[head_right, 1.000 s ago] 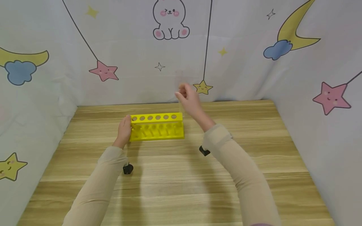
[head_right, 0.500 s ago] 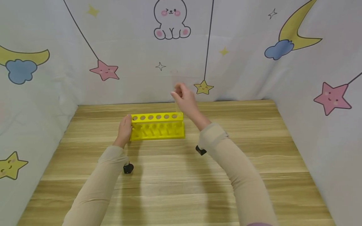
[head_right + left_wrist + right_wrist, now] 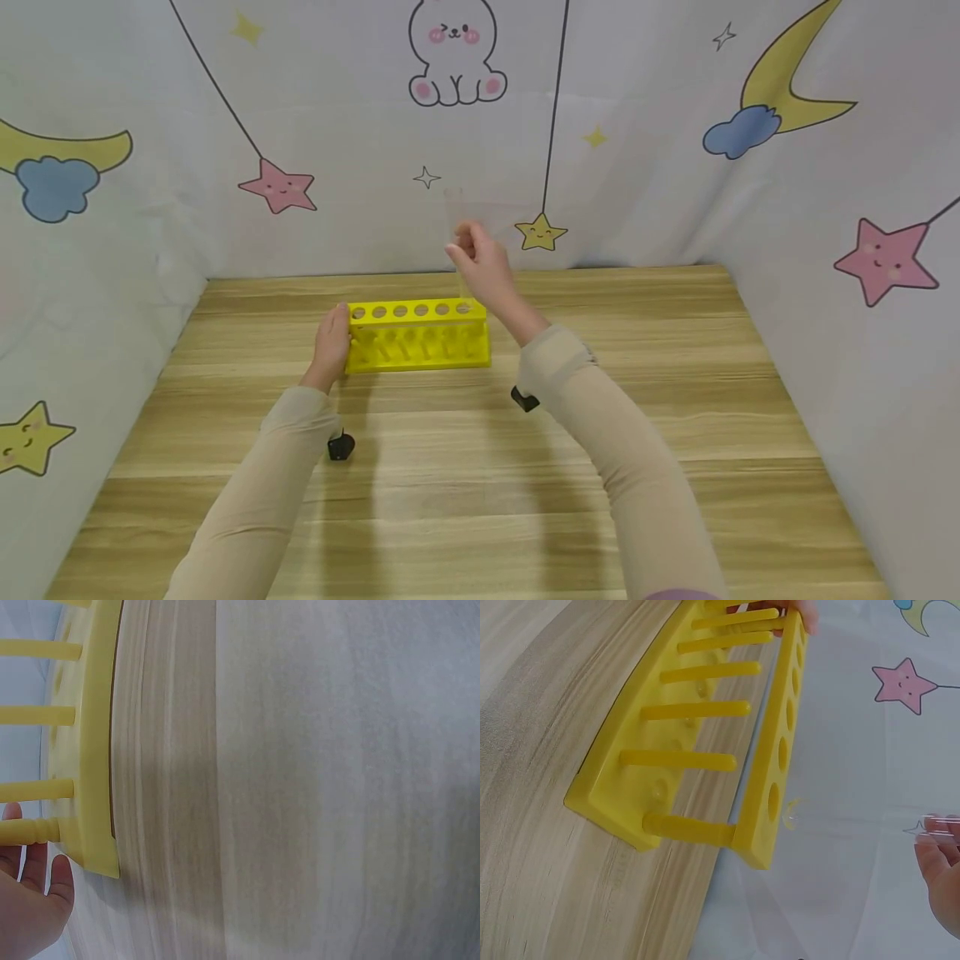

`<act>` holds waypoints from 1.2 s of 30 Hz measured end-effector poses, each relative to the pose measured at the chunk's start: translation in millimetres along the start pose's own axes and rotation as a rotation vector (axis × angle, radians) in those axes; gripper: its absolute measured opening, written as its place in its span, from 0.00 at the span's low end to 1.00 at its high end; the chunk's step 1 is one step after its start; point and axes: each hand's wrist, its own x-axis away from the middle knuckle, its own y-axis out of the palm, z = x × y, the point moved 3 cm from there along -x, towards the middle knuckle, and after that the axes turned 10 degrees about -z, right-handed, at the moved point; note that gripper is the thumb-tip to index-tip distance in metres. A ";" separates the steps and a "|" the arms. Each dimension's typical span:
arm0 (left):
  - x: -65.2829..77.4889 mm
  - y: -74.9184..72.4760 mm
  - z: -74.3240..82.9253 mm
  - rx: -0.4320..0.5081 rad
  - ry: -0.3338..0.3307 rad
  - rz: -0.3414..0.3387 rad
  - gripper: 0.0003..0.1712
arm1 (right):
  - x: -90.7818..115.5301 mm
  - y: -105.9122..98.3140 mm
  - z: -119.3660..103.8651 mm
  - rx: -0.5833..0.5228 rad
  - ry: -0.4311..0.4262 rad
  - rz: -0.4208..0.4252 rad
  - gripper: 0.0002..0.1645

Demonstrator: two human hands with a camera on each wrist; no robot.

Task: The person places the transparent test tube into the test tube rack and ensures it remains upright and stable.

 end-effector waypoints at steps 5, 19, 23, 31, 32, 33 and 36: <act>0.2 0.8 0.4 -0.008 0.007 0.017 0.33 | -1.2 3.3 0.9 0.002 0.010 0.005 0.13; 1.2 -0.1 2.0 -0.014 0.005 0.012 0.36 | -3.4 10.7 8.7 0.019 0.018 0.007 0.12; 0.8 -0.3 1.8 -0.012 0.003 0.008 0.37 | -3.5 11.6 11.1 0.028 0.008 0.009 0.12; 0.5 -0.4 1.1 -0.012 0.008 -0.003 0.39 | -2.4 13.3 14.4 0.047 0.012 0.007 0.13; 0.5 -0.3 1.1 -0.011 0.012 -0.002 0.38 | -2.2 13.5 14.8 0.048 0.008 0.008 0.13; 0.5 -0.3 1.2 -0.010 0.017 0.002 0.37 | -2.0 13.7 15.1 0.049 0.004 0.009 0.13; 0.7 0.0 1.8 -0.007 0.025 0.009 0.36 | -1.4 14.2 15.9 0.051 -0.004 0.008 0.13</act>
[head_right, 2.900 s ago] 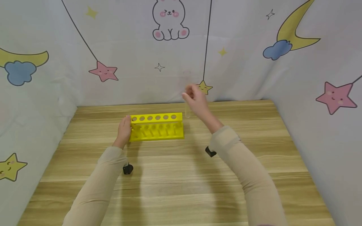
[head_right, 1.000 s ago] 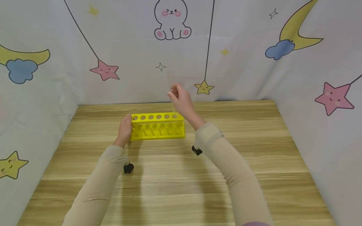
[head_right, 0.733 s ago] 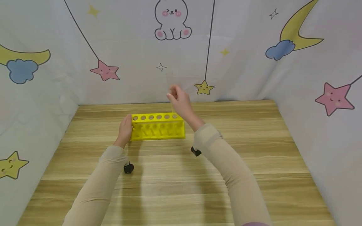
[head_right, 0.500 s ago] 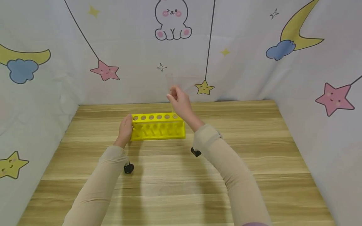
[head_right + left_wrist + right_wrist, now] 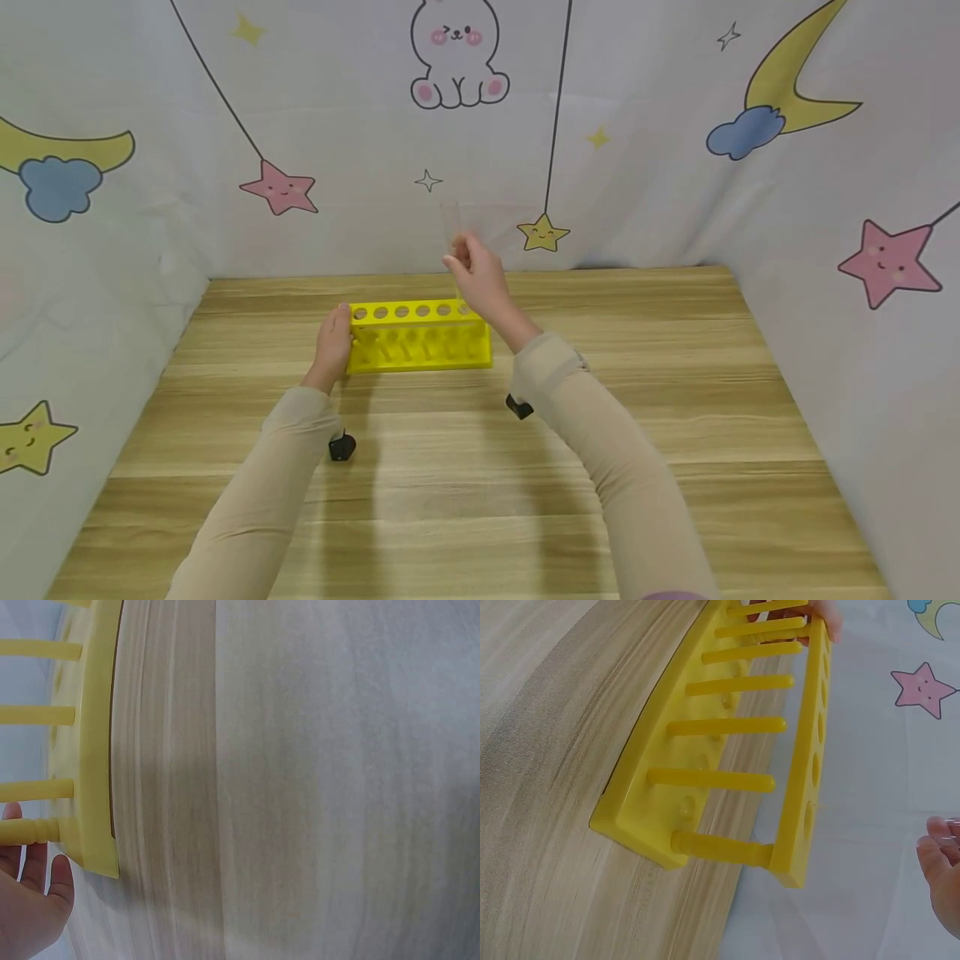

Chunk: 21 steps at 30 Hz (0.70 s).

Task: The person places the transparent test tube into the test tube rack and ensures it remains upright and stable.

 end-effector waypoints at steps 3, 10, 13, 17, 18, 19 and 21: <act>0.3 0.4 0.3 0.000 -0.002 0.016 0.34 | 0.9 0.5 0.9 -0.004 -0.004 -0.003 0.13; 0.6 0.5 -0.2 -0.008 -0.004 0.040 0.33 | 3.0 2.3 3.5 -0.012 -0.011 -0.010 0.14; 0.4 0.7 -0.5 -0.011 0.002 0.036 0.33 | 3.8 3.6 5.0 0.002 -0.012 -0.012 0.13; 0.2 0.8 -0.5 -0.019 0.011 0.034 0.32 | 4.4 4.7 5.9 0.003 -0.019 -0.014 0.11; 0.1 0.9 -0.3 -0.018 0.012 0.036 0.31 | 4.7 4.8 5.8 0.003 -0.018 -0.014 0.11; 0.1 0.9 -0.1 -0.020 0.014 0.038 0.31 | 5.1 5.0 5.9 -0.001 -0.019 -0.015 0.11; 0.2 0.8 0.3 -0.023 0.018 0.037 0.30 | 5.6 5.3 6.5 -0.003 -0.019 -0.019 0.11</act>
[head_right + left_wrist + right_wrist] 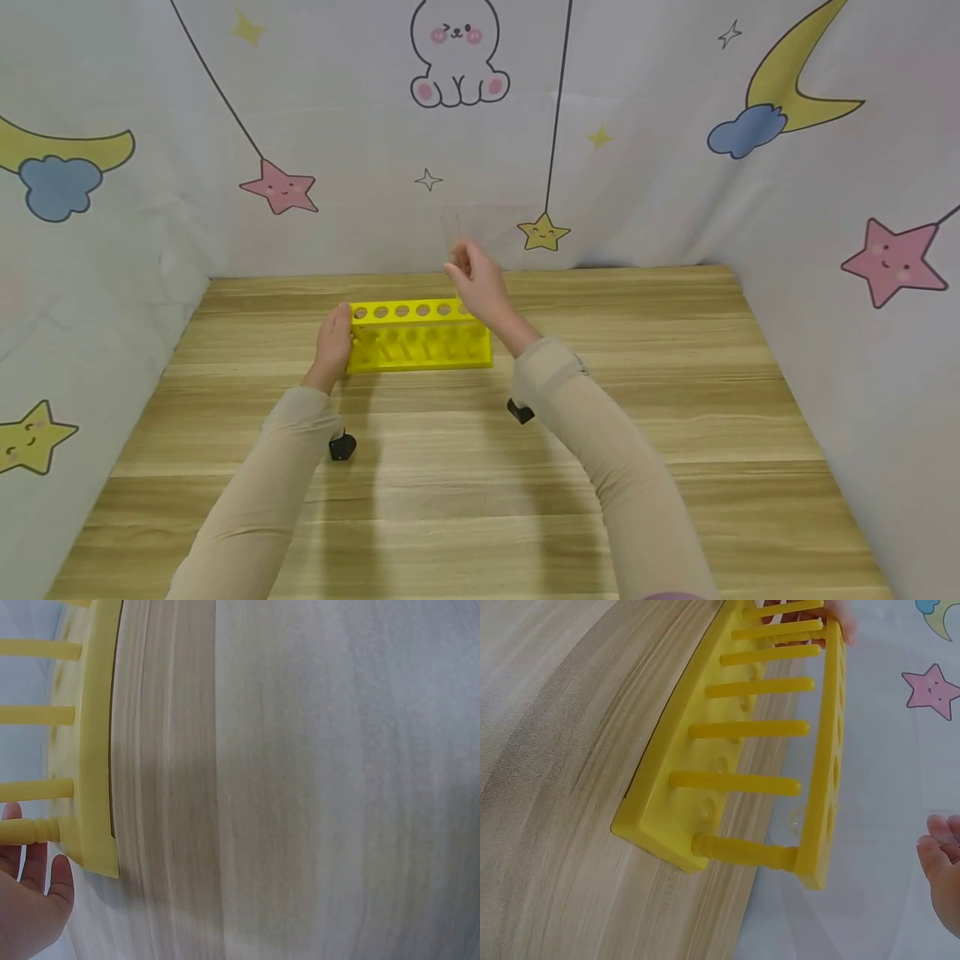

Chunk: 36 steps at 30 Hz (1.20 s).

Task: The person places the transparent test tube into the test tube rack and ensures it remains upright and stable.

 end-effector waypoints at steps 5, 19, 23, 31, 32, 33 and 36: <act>-0.7 0.5 -0.1 0.015 0.004 -0.011 0.33 | 1.3 0.8 2.1 -0.001 -0.008 -0.011 0.10; -2.8 1.2 -2.1 0.020 -0.006 0.003 0.27 | 5.0 4.6 7.2 0.020 -0.022 -0.013 0.08; -2.7 1.0 -2.6 0.027 -0.001 -0.002 0.27 | 4.9 5.7 8.8 0.023 -0.025 -0.008 0.08; -2.7 1.4 -3.9 0.023 -0.009 -0.007 0.30 | 6.1 8.4 13.6 0.014 -0.017 -0.021 0.08; -2.6 1.4 -4.2 0.027 -0.013 -0.008 0.30 | 6.3 8.7 14.2 0.016 -0.017 -0.021 0.08; -2.4 1.4 -4.2 0.026 -0.017 -0.009 0.31 | 6.5 8.9 14.8 0.015 -0.015 -0.023 0.08; -2.6 1.5 -4.4 0.027 -0.016 -0.011 0.30 | 6.6 9.8 16.7 0.013 -0.013 -0.021 0.07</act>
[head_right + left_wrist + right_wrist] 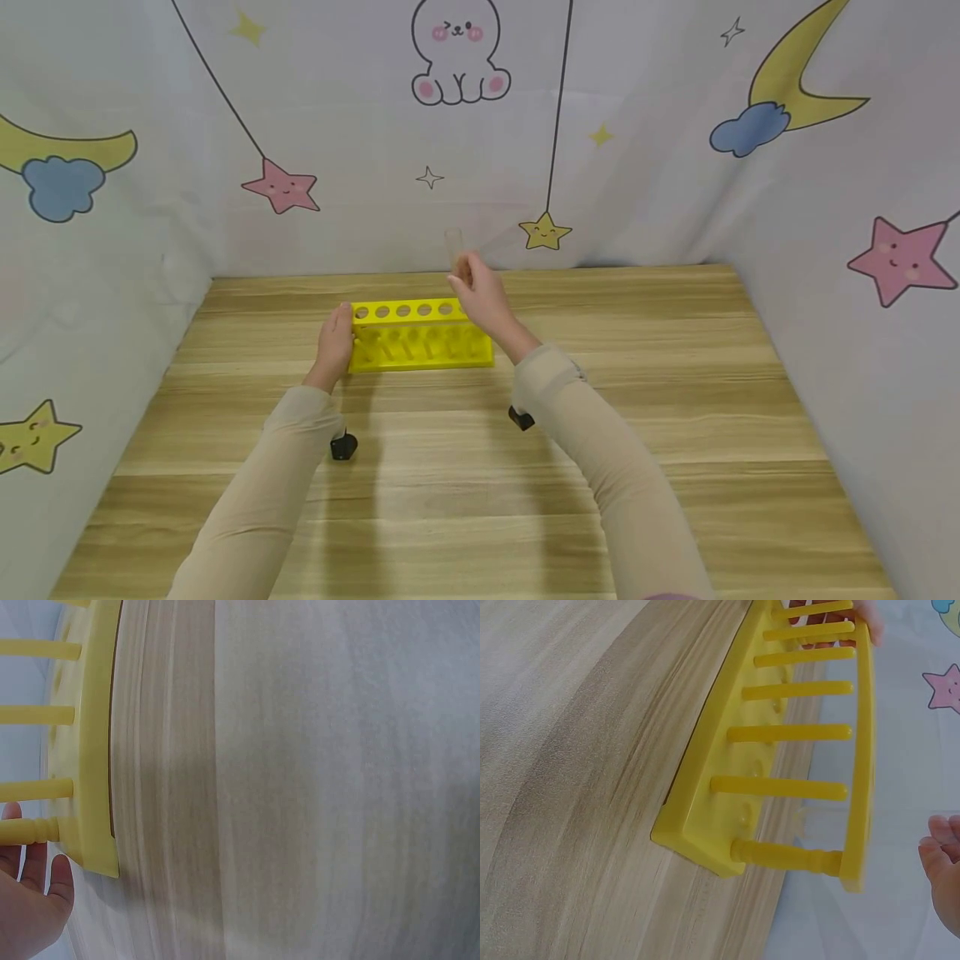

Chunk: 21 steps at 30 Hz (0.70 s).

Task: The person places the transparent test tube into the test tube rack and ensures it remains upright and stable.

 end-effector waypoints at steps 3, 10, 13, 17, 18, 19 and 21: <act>0.0 -0.3 0.4 0.003 0.009 0.003 0.28 | -0.3 0.9 1.8 -0.002 0.008 0.004 0.07; 0.6 -0.8 0.7 -0.001 0.001 -0.010 0.33 | -0.7 2.3 5.1 0.019 0.018 0.008 0.08; 0.6 -0.9 0.5 -0.005 -0.002 -0.018 0.36 | -0.1 2.8 5.9 0.017 0.027 0.004 0.08; 1.0 -0.8 0.7 -0.001 0.012 -0.007 0.34 | 0.6 3.2 6.0 -0.002 0.034 0.002 0.08; 1.1 -0.8 0.8 0.002 0.018 -0.001 0.33 | 0.7 3.2 6.0 -0.004 0.034 0.003 0.08; 1.2 -0.8 0.8 0.004 0.023 0.006 0.31 | 0.7 3.3 6.1 -0.006 0.035 0.004 0.08; 1.3 -0.9 1.0 0.004 0.031 0.015 0.29 | 0.7 3.6 6.1 -0.009 0.034 0.005 0.08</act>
